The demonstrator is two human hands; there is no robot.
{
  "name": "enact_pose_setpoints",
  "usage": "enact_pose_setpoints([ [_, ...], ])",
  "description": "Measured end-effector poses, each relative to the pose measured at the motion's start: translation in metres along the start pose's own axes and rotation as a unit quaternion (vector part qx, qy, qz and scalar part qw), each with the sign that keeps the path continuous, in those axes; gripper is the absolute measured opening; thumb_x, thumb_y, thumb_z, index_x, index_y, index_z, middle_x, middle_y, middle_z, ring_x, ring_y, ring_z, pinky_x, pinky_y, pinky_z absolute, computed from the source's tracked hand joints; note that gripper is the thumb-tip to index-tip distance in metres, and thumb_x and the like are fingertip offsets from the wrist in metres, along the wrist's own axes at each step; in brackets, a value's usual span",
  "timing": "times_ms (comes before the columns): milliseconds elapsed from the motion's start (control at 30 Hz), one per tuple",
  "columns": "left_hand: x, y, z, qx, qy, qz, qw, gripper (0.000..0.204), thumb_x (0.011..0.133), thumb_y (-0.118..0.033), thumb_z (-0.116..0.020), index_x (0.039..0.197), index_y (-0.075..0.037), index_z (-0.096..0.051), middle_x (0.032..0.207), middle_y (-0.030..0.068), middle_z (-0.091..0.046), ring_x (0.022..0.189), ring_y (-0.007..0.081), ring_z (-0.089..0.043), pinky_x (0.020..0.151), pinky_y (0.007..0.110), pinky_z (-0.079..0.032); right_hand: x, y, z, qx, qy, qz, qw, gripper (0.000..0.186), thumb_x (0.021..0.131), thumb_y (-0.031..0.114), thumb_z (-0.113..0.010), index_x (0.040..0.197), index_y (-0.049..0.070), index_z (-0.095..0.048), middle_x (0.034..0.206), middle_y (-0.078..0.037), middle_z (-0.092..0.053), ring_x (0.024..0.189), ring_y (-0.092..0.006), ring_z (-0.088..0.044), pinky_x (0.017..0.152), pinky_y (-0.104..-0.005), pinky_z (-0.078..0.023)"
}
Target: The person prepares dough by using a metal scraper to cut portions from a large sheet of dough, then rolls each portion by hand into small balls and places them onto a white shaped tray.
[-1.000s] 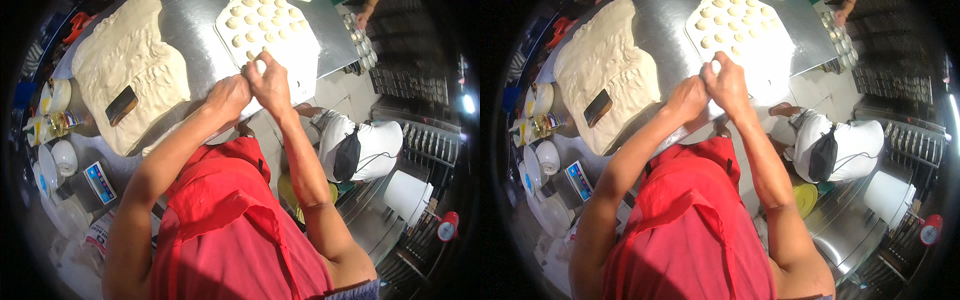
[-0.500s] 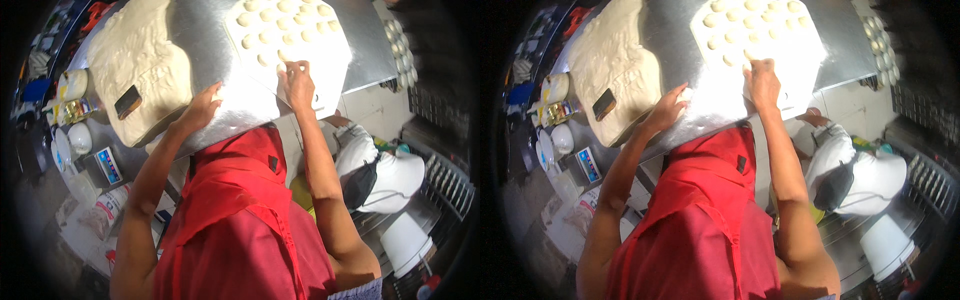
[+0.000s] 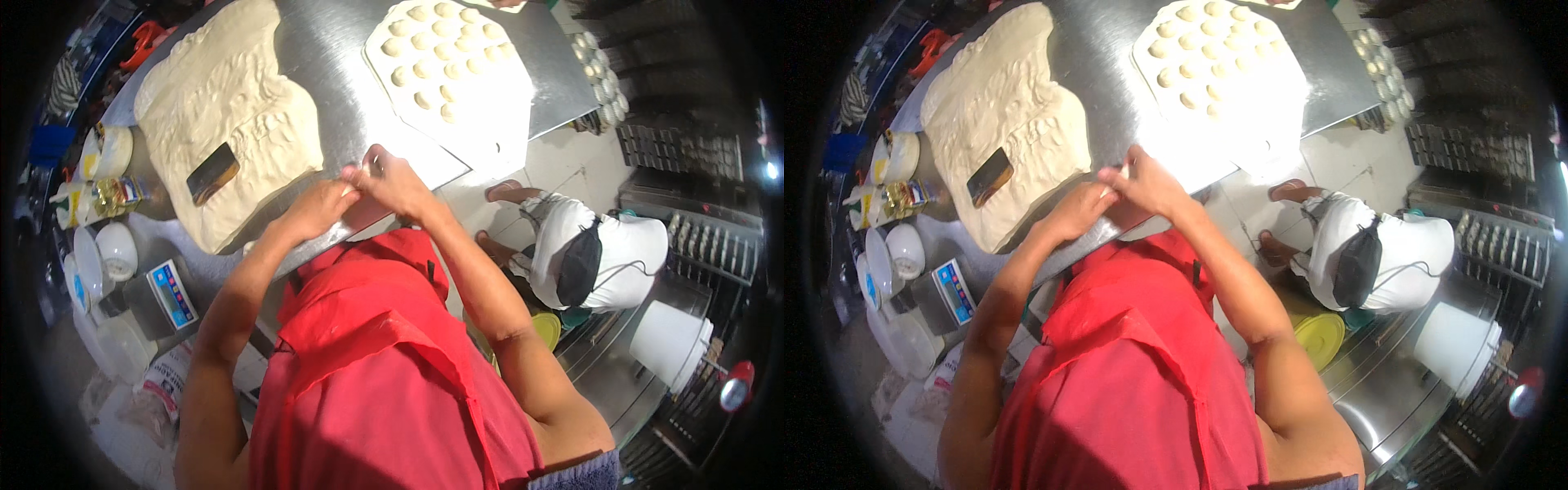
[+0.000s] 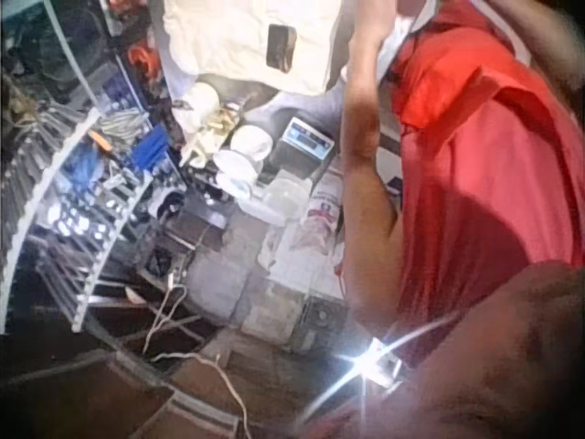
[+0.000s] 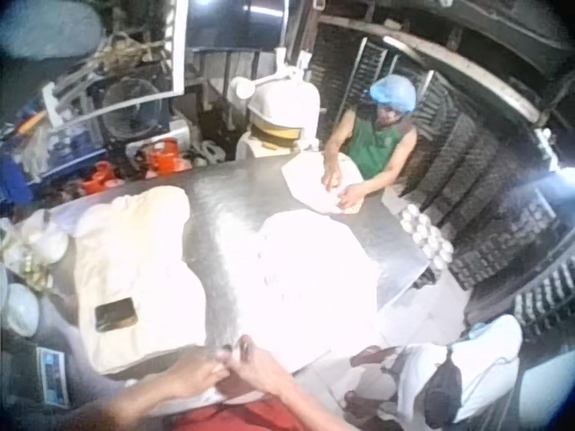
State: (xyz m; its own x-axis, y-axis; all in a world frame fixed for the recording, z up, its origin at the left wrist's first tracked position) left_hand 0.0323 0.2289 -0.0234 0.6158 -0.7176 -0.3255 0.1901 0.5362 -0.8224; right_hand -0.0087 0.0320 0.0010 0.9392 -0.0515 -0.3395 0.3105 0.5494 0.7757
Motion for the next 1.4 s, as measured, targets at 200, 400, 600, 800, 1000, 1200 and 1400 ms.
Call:
enact_pose_setpoints([
  [200,0.048,-0.132,0.003,0.045,-0.106,-0.217,0.969,0.03,0.108,-0.02,-0.053,0.1,0.009,-0.058,0.084,0.0315,-0.07,0.086,0.0546,-0.069,0.076,0.058,-0.057,-0.035,0.011,0.085,0.127,-0.25,0.052,0.959,0.041,0.099,0.041,-0.079,0.101,0.001,-0.069,0.081,-0.014,-0.071,0.076,-0.019,-0.065,0.071,-0.036,-0.054],
  [400,0.129,-0.138,-0.055,0.122,-0.093,-0.202,0.967,0.033,0.108,-0.021,-0.055,0.109,0.012,-0.056,0.076,0.0273,-0.07,0.083,0.0484,-0.074,0.076,0.054,-0.061,-0.039,-0.011,0.137,0.078,-0.285,0.035,0.955,0.025,0.105,0.024,-0.069,0.097,0.0,-0.067,0.069,-0.009,-0.066,0.065,-0.0168,-0.06,0.065,-0.0338,-0.051],
  [600,0.182,-0.09,-0.068,0.073,0.023,-0.021,0.997,0.052,0.098,-0.026,-0.062,0.136,0.007,-0.049,0.126,0.0342,-0.065,0.122,0.0447,-0.066,0.103,0.051,-0.051,0.0,-0.074,0.146,0.085,-0.151,0.11,0.979,0.025,0.097,0.02,-0.075,0.113,0.002,-0.07,0.099,-0.021,-0.066,0.1,-0.033,-0.065,0.091,-0.0419,-0.052],
  [800,0.19,-0.069,-0.068,-0.038,-0.056,-0.016,0.998,0.053,0.102,-0.009,-0.051,0.153,0.002,-0.046,0.143,0.025,-0.058,0.131,0.0281,-0.06,0.112,0.04,-0.047,0.088,-0.18,0.197,0.027,-0.217,-0.012,0.976,0.035,0.091,0.016,-0.084,0.12,-0.001,-0.072,0.114,-0.018,-0.069,0.098,-0.037,-0.071,0.089,-0.0434,-0.056],
  [1000,0.188,-0.097,-0.06,-0.157,-0.058,0.029,0.986,0.067,0.099,-0.003,-0.059,0.163,-0.001,-0.041,0.139,0.0216,-0.062,0.126,0.0246,-0.062,0.115,0.037,-0.046,0.065,-0.144,0.177,0.142,-0.191,0.004,0.971,0.036,0.092,0.018,-0.085,0.121,0.001,-0.074,0.094,-0.013,-0.071,0.086,-0.0297,-0.069,0.084,-0.04,-0.056],
  [1200,0.16,-0.099,-0.046,-0.045,0.029,-0.001,0.999,0.035,0.108,-0.018,-0.059,0.136,0.002,-0.064,0.105,0.0132,-0.072,0.097,0.0167,-0.069,0.084,0.038,-0.056,0.017,-0.084,0.163,0.186,-0.155,0.056,0.969,0.019,0.099,0.009,-0.074,0.116,0.002,-0.071,0.096,-0.014,-0.072,0.083,-0.0216,-0.068,0.08,-0.0389,-0.055],
  [1400,0.123,-0.13,-0.043,0.054,-0.034,-0.172,0.983,0.025,0.106,-0.02,-0.055,0.105,0.003,-0.063,0.09,0.0328,-0.07,0.09,0.0525,-0.069,0.078,0.062,-0.052,-0.018,-0.063,0.123,-0.028,-0.251,0.105,0.962,0.037,0.1,0.034,-0.074,0.112,-0.001,-0.068,0.085,-0.021,-0.073,0.077,-0.0278,-0.07,0.074,-0.0419,-0.056],
])
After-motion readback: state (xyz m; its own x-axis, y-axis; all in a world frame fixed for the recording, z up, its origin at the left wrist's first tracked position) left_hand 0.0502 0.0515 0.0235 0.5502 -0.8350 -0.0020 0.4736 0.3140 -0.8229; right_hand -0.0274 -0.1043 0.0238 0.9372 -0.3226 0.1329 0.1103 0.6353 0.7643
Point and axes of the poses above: each hand's wrist, its own x-axis towards the middle knuckle, its own z-axis out of the back of the hand, y = z × x, the point moved 1 cm from there along x, towards the middle knuckle
